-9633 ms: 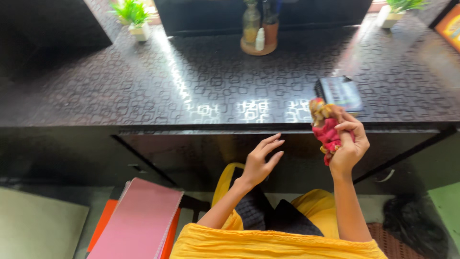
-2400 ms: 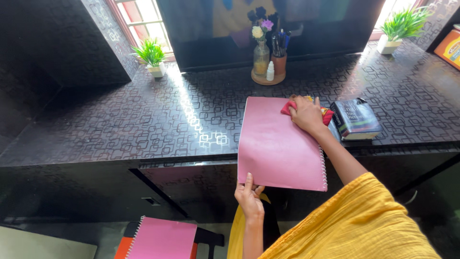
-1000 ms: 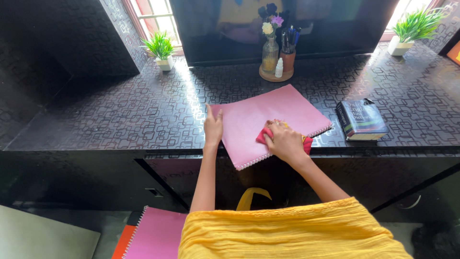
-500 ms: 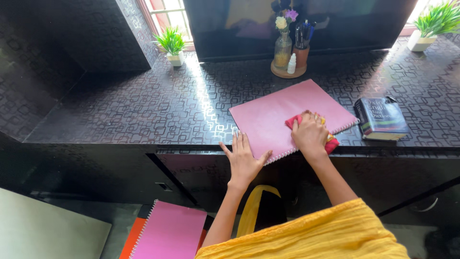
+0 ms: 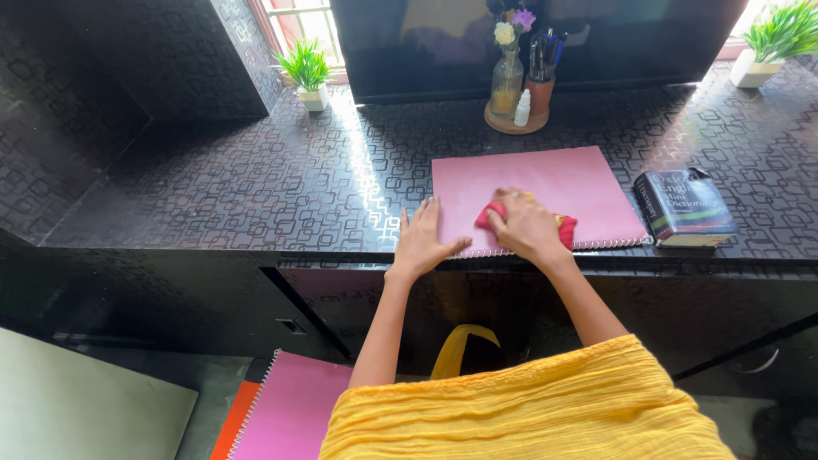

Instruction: The person wipes a patterned countertop with a cloth, then wipes the covers of two pink spiral notebooks. They also rearrange small potted plants and a pen holder on the surface. The actions are performed by hand using a cloth.

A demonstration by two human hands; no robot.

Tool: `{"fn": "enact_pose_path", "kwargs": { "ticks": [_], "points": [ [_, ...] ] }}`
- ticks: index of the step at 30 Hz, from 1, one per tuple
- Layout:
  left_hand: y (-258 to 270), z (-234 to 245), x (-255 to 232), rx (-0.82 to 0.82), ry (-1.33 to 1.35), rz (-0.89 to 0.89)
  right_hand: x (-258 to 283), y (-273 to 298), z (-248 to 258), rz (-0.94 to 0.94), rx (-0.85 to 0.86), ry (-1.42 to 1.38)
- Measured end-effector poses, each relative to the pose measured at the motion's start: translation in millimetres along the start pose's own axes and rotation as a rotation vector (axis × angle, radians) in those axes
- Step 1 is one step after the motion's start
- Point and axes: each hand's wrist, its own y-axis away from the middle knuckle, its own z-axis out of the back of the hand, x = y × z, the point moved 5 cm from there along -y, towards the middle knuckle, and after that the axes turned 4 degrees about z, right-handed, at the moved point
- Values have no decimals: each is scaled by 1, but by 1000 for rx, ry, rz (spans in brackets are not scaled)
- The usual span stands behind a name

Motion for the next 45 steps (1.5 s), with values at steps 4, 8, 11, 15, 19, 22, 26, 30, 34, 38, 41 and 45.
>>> {"fn": "enact_pose_path", "kwargs": {
  "ticks": [4, 8, 11, 15, 19, 22, 26, 30, 34, 38, 41, 45],
  "points": [
    [-3, -3, 2, 32, -71, -55, 24, -1, -4, 362, 66, -135],
    [-3, -6, 8, 114, -11, 17, 31, -15, -18, 508, 230, -233],
    [-2, -5, 5, 119, -31, 38, 36, -34, -24, 556, 218, -241],
    [1, -3, 3, 43, -52, 35, 38, -54, -35, 359, 164, -178],
    [0, -4, 4, 21, 4, 19, 42, -47, -39, 466, 271, -240],
    [-1, -6, 5, 49, -218, -19, 44, -35, -40, 556, 336, -307],
    [0, -6, 6, 43, 29, 44, 45, -40, -42, 587, 312, -365],
    [5, 0, 2, -6, 21, 17, 45, -76, -59, 432, 265, -271],
    [4, 4, -3, -32, -17, -33, 48, -112, -69, 494, 76, -207],
    [5, 1, -6, 28, -141, -96, 28, -133, -77, 330, 102, -276],
    [8, -2, -6, 78, -168, -85, 6, -140, -70, 309, -43, -212],
    [10, 1, -7, 53, -146, -91, -49, -145, -64, 192, -50, -86]
  ]
}}
